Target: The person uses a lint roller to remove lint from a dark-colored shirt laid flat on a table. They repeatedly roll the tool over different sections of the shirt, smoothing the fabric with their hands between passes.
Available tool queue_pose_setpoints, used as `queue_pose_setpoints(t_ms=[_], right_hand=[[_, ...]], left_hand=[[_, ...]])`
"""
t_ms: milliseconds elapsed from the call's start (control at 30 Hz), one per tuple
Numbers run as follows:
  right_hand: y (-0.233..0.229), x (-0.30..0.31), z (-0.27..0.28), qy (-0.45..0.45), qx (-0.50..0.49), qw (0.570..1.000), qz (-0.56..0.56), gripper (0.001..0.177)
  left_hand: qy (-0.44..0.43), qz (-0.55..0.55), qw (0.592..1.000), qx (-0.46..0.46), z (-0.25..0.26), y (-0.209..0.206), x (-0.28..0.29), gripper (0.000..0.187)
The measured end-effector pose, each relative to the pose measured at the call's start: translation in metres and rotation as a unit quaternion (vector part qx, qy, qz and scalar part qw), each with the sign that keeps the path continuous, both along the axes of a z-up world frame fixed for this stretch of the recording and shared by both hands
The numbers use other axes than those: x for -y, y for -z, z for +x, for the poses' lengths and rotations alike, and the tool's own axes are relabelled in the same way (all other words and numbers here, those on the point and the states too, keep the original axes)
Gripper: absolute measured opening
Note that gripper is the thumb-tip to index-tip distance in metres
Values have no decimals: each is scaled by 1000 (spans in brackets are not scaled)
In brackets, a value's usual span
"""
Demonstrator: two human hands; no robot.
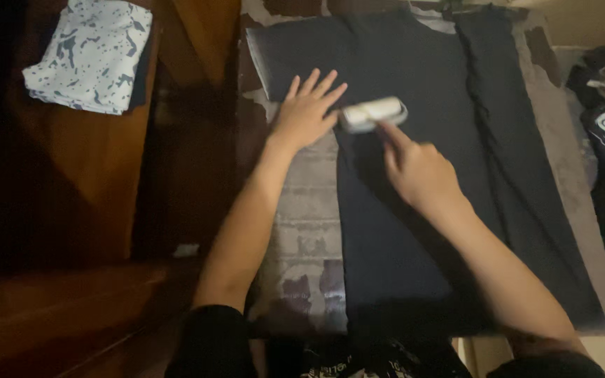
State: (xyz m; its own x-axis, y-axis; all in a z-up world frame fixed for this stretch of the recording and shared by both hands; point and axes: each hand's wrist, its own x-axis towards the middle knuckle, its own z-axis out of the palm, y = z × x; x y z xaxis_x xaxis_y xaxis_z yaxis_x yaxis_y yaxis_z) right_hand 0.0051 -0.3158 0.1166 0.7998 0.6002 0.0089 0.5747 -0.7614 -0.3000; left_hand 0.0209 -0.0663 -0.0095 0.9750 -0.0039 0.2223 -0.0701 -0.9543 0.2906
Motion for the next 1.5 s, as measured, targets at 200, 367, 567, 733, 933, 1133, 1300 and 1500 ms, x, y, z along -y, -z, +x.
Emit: queue_pose_setpoints(t_ms=[200,367,567,733,933,1133,1300,1500], right_hand=[[8,-10,0,0,12,999,35,47],[-6,50,-72,4,-69,993,-91,59],[-20,86,-121,13,-111,987,-114,64],[3,59,-80,-2,-19,999,-43,55],[27,19,-34,-5,5,999,50,50],[28,58,-70,-16,5,1000,25,53],[8,131,-142,-22,-61,998,-2,63],[-21,185,-168,-28,-183,983,1,72]], left_hand=[[-24,-11,999,22,-7,0,-5,53],[-30,-1,998,46,-2,8,-5,49],[-54,6,994,91,-1,7,-2,45],[-45,-1,990,136,-17,-13,14,43],[-40,-73,996,36,-82,-14,68,63],[-30,27,994,-97,-138,-21,92,72],[-34,35,994,-101,-136,-20,96,73],[-91,58,981,-164,-141,-22,100,72]])
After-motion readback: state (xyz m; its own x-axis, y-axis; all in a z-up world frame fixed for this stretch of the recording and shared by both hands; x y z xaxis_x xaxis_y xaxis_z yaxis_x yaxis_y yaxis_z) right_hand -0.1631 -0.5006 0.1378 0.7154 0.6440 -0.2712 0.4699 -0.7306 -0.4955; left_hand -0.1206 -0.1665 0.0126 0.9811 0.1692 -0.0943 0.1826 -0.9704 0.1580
